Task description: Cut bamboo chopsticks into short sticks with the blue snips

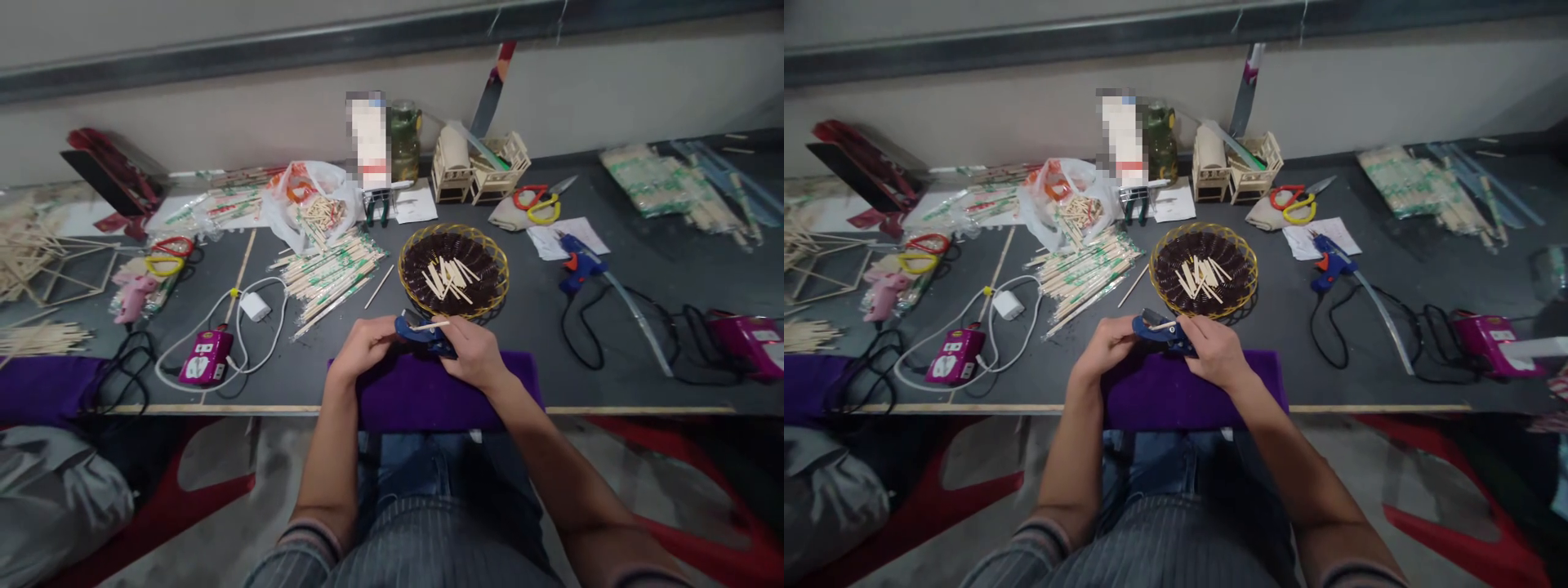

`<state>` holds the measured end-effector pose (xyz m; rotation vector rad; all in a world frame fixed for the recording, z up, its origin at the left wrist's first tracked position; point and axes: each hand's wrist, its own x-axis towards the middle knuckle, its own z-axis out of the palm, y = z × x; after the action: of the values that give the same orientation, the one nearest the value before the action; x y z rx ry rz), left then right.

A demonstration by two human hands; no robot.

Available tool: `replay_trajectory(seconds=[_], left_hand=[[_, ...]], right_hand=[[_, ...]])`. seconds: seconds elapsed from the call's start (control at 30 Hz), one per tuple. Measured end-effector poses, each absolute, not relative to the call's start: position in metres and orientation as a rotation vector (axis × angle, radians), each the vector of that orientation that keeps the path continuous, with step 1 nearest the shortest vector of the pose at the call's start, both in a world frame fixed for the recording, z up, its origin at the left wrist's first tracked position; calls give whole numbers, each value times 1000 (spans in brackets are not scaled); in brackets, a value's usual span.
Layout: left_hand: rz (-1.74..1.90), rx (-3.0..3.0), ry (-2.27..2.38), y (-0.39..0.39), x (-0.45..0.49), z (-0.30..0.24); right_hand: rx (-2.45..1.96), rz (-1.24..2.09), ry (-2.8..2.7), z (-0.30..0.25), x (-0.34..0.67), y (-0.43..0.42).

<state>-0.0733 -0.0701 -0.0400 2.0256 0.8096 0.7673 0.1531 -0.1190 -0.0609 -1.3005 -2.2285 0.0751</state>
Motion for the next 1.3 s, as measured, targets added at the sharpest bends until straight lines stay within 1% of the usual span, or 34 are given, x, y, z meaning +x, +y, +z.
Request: replay_trajectory(seconds=[0.37,0.77,1.3], left_hand=[[828,1991,800,-70,-73,-45],[918,2054,809,-72,-73,-50],[888,2121,866,-71,-69,-47]], right_hand=[[-1280,-55,-2254,-60,151,-115],[-1281,54,-2270,-51,147,-115],[-1352,168,-2198,-60,148,-115]])
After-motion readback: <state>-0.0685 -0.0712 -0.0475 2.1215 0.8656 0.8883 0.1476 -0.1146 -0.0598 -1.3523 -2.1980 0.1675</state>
